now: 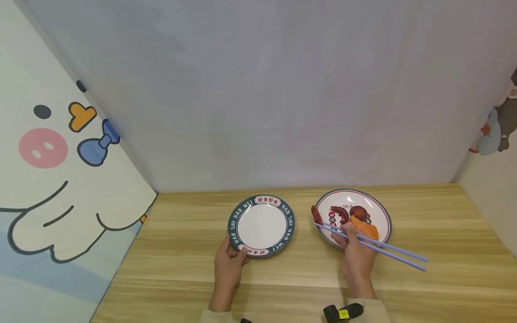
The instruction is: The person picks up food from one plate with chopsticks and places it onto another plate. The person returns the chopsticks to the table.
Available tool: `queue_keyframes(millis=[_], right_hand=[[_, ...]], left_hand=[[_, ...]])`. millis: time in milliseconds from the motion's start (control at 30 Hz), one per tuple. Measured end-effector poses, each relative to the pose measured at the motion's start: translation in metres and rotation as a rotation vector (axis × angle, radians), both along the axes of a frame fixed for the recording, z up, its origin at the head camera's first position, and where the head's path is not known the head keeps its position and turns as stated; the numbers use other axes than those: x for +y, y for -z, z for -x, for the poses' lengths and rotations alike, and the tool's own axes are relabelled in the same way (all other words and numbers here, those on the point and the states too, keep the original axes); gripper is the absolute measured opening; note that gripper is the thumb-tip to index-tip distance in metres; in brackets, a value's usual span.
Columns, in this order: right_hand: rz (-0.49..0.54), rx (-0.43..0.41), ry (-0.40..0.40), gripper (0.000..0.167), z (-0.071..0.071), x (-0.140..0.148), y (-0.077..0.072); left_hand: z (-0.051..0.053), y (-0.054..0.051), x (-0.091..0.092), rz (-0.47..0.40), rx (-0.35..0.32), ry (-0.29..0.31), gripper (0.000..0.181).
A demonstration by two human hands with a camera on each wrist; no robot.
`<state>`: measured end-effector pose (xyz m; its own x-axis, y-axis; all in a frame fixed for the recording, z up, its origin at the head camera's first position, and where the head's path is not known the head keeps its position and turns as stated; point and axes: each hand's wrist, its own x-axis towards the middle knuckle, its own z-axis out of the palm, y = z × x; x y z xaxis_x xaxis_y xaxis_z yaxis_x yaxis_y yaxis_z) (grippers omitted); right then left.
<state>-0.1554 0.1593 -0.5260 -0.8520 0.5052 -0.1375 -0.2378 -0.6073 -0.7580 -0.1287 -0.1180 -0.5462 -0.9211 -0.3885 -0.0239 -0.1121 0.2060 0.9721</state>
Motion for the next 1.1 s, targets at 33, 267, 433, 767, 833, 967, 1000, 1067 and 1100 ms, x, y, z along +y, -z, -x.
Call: queue_keyframes(millis=[33, 267, 433, 767, 833, 967, 1000, 1067, 1100], right_hand=[[0.009, -0.002, 0.0, 0.027, 0.0, 0.001, 0.0], [-0.001, -0.048, 0.026, 0.021, -0.001, 0.008, 0.003], [-0.017, -0.063, 0.045, 0.012, -0.001, 0.012, 0.005], [-0.031, -0.092, 0.064, 0.025, -0.002, 0.019, 0.005], [-0.028, -0.087, 0.071, 0.023, -0.002, 0.02, 0.005], [-0.023, -0.076, 0.085, 0.021, -0.003, 0.022, 0.005], [-0.024, -0.075, 0.087, 0.021, -0.003, 0.023, 0.006], [-0.027, -0.08, 0.088, 0.022, -0.004, 0.024, 0.006], [-0.03, -0.085, 0.086, 0.023, -0.004, 0.025, 0.006]], left_hand=[[0.0, 0.0, 0.0, 0.001, -0.002, 0.0, 0.072], [-0.001, 0.0, 0.0, 0.014, -0.009, 0.002, 0.072], [-0.001, -0.001, 0.0, 0.006, -0.011, 0.005, 0.072], [0.0, -0.002, 0.0, 0.007, -0.013, 0.01, 0.072], [0.0, -0.002, 0.0, 0.003, -0.012, 0.009, 0.072], [-0.001, -0.003, 0.0, -0.002, -0.012, 0.008, 0.072], [-0.001, -0.003, 0.0, 0.001, -0.012, 0.008, 0.072], [-0.001, -0.003, 0.0, 0.0, -0.013, 0.007, 0.072], [-0.001, -0.003, 0.0, 0.001, -0.013, 0.007, 0.072]])
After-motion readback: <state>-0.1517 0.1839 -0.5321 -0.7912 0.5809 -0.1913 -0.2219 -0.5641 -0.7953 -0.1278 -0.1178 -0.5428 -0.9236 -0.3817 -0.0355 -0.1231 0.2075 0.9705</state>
